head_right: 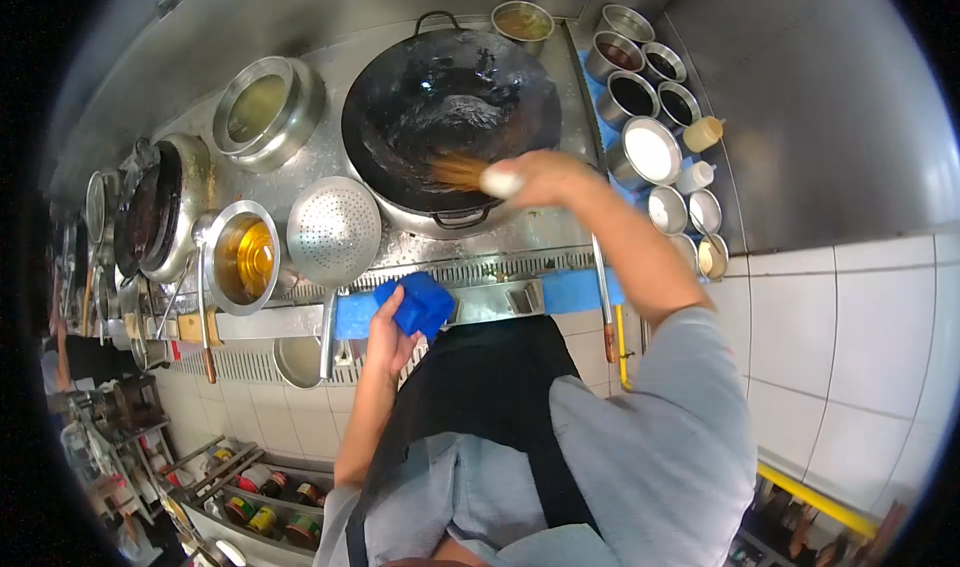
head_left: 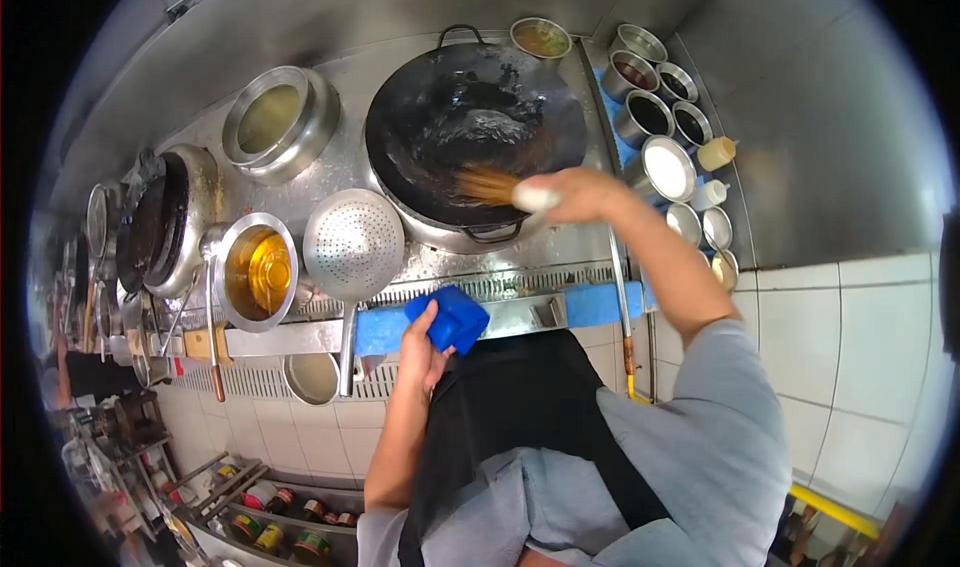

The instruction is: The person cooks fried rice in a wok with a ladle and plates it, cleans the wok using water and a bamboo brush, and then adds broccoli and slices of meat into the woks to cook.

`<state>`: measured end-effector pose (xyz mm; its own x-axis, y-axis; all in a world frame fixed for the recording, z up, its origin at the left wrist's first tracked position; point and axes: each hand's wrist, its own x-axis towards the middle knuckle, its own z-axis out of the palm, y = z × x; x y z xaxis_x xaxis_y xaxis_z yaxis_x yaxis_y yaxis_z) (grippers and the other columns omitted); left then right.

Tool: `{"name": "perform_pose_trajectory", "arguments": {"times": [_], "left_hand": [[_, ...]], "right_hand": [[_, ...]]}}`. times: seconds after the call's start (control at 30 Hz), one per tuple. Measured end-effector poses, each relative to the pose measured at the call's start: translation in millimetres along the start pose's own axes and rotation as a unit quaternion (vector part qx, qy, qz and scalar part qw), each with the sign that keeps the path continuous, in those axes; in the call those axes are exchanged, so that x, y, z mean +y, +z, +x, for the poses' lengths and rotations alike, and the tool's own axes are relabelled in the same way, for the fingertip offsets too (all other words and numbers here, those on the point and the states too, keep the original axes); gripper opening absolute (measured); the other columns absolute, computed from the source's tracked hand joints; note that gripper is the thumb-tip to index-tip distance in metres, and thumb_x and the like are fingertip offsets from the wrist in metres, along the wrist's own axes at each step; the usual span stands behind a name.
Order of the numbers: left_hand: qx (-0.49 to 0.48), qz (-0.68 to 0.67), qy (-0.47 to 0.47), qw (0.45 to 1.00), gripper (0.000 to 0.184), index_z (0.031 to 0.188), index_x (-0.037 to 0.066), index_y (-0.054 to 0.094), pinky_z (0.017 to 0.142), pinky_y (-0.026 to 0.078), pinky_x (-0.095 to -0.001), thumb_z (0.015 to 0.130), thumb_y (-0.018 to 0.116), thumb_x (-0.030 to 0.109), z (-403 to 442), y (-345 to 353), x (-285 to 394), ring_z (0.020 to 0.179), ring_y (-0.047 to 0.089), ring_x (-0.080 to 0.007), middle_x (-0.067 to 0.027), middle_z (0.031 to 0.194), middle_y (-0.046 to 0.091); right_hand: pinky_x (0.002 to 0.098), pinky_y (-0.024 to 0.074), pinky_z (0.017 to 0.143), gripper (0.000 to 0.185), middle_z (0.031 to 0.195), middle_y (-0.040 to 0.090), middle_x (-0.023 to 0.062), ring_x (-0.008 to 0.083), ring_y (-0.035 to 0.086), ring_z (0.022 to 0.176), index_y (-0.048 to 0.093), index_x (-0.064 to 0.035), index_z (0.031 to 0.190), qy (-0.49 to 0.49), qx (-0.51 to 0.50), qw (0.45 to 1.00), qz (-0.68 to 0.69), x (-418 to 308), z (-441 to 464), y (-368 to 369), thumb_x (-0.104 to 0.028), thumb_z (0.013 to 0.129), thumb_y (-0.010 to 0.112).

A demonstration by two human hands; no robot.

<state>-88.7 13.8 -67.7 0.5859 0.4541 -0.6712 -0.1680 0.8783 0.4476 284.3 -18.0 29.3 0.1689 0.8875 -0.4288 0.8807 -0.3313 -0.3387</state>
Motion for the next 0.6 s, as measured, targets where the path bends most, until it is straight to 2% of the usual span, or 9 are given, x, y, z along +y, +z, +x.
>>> {"name": "perform_pose_trajectory", "arguments": {"times": [0.03,0.1,0.2,0.27,0.3,0.37,0.43,0.5,0.6], "left_hand": [[-0.012,0.009,-0.010,1.000,0.045,0.131,0.007,0.059,0.084,0.058,-0.0429,0.103,0.060,0.043,2.9,11.2,5.9,0.105,0.069,-0.0266,-0.0112,0.120,0.069],[-0.061,0.050,-0.020,0.997,0.055,0.134,0.007,0.057,0.085,0.059,-0.0452,0.104,0.053,0.052,23.2,21.8,14.9,0.108,0.069,-0.0291,-0.0127,0.125,0.068],[-0.115,0.092,0.004,0.989,0.063,0.138,0.002,0.051,0.074,0.064,-0.0421,0.106,0.045,0.057,46.3,56.6,23.1,0.104,0.072,-0.0298,-0.0154,0.129,0.065],[-0.122,0.118,0.025,0.985,0.066,0.139,0.001,0.048,0.075,0.065,-0.0428,0.105,0.045,0.058,53.8,80.0,28.0,0.104,0.071,-0.0309,-0.0163,0.128,0.064],[-0.109,0.129,0.011,0.986,0.066,0.139,0.001,0.047,0.075,0.065,-0.0429,0.105,0.047,0.058,61.4,85.8,27.2,0.103,0.071,-0.0311,-0.0163,0.126,0.064],[-0.079,0.144,-0.008,0.986,0.066,0.139,0.000,0.046,0.077,0.065,-0.0431,0.105,0.049,0.056,77.8,94.3,28.3,0.103,0.071,-0.0315,-0.0162,0.124,0.065],[-0.053,0.180,-0.006,0.982,0.063,0.136,0.001,0.049,0.076,0.065,-0.0421,0.103,0.054,0.054,94.6,99.0,23.6,0.100,0.071,-0.0303,-0.0155,0.120,0.065],[-0.003,0.193,0.001,0.981,0.046,0.123,0.006,0.057,0.068,0.063,-0.0360,0.098,0.067,0.043,104.0,104.5,23.8,0.089,0.069,-0.0241,-0.0103,0.108,0.066],[0.004,0.209,-0.002,0.978,0.032,0.113,0.010,0.059,0.057,0.056,-0.0317,0.093,0.071,0.032,134.9,95.3,24.2,0.084,0.066,-0.0204,-0.0055,0.100,0.066]], "right_hand": [[0.0386,0.0599,0.080,0.071,0.106,0.076,0.0128,0.0276,0.074,0.087,0.061,-0.0297,0.142,0.102,-0.058,0.992,0.053,11.5,-14.4,-24.0,-0.033,0.073,0.079],[0.0343,0.0543,0.048,0.072,0.088,0.075,0.0103,0.0214,0.064,0.052,0.062,-0.0282,0.142,0.185,0.020,0.980,0.065,45.0,-35.0,-46.3,-0.031,0.072,0.078],[0.0394,0.0599,0.072,0.069,0.103,0.076,0.0195,0.0296,0.075,0.080,0.062,-0.0281,0.143,0.259,0.151,0.945,0.134,30.8,-82.8,-54.7,-0.033,0.075,0.076],[0.0419,0.0571,0.087,0.072,0.111,0.074,0.0226,0.0349,0.074,0.099,0.057,-0.0264,0.147,0.164,0.334,0.923,0.096,66.5,-92.7,19.0,-0.038,0.078,0.076],[0.0456,0.0530,0.096,0.075,0.117,0.072,0.0249,0.0401,0.069,0.110,0.053,-0.0241,0.150,0.179,0.355,0.909,0.126,46.1,-108.2,45.5,-0.041,0.081,0.076],[0.0470,0.0545,0.093,0.071,0.116,0.071,0.0256,0.0430,0.068,0.109,0.050,-0.0244,0.152,0.177,0.470,0.842,0.197,17.5,-126.0,126.8,-0.039,0.086,0.072],[0.0487,0.0550,0.091,0.078,0.116,0.072,0.0237,0.0432,0.070,0.105,0.039,-0.0277,0.158,0.239,0.407,0.847,0.245,9.7,-140.8,205.7,-0.042,0.088,0.070],[0.0491,0.0541,0.094,0.084,0.117,0.071,0.0243,0.0431,0.069,0.107,0.035,-0.0254,0.160,0.335,0.184,0.894,0.233,11.0,-148.6,242.4,-0.049,0.087,0.069],[0.0493,0.0532,0.095,0.087,0.129,0.066,0.0257,0.0432,0.067,0.112,0.037,-0.0218,0.159,0.293,0.145,0.917,0.229,39.5,-145.4,250.8,-0.056,0.086,0.069]]}}
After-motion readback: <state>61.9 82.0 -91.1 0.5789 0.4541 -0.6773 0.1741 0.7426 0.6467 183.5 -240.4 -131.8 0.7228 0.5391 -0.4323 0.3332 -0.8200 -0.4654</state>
